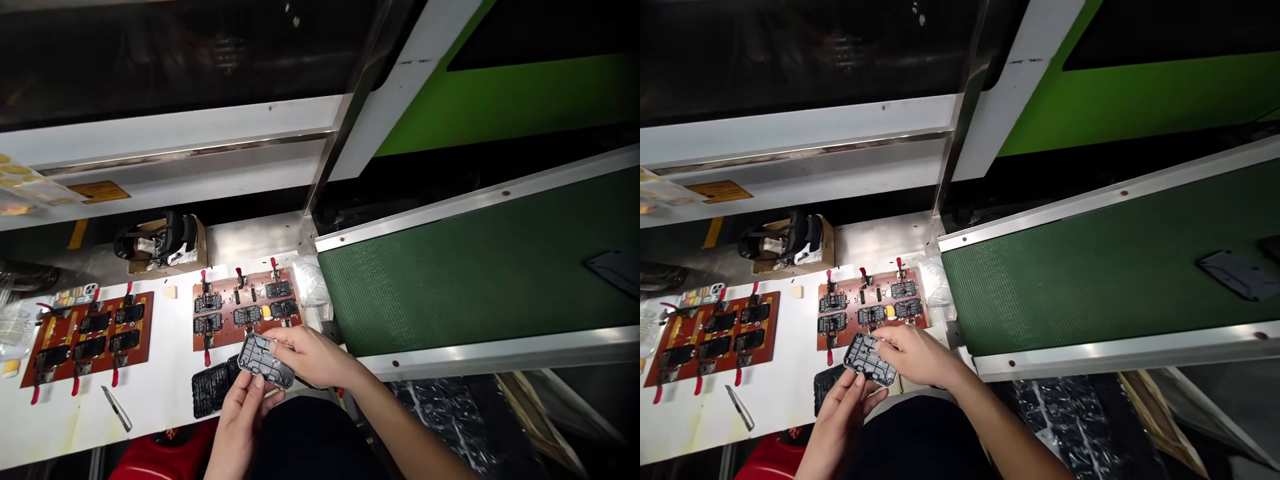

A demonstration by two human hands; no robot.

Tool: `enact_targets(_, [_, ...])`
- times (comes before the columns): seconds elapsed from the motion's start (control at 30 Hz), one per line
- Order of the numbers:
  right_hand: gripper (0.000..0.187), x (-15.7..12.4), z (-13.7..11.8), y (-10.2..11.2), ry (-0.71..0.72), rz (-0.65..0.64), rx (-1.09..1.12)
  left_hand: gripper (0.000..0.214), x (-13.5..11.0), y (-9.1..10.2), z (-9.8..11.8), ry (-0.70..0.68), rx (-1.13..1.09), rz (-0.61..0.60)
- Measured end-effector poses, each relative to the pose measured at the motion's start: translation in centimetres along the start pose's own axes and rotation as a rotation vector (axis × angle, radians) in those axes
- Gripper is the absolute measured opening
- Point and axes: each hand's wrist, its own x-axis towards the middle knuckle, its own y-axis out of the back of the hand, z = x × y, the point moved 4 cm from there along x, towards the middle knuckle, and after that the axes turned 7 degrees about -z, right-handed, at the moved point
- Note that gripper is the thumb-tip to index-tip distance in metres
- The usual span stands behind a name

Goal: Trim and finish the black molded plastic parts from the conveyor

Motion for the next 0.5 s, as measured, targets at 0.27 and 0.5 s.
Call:
enact_targets(0.27, [0.034,4.9,2.3,0.0,-0.059,0.066,-0.033,0.039,6.6,2.9,3.8,-0.146,0.916,-0.204])
enact_targets(0.5, [0.024,11.0,8.9,-2.2,-0.279,-0.185,0.055,0.057,14.6,6.0,6.7,-0.319,1.434,-0.376])
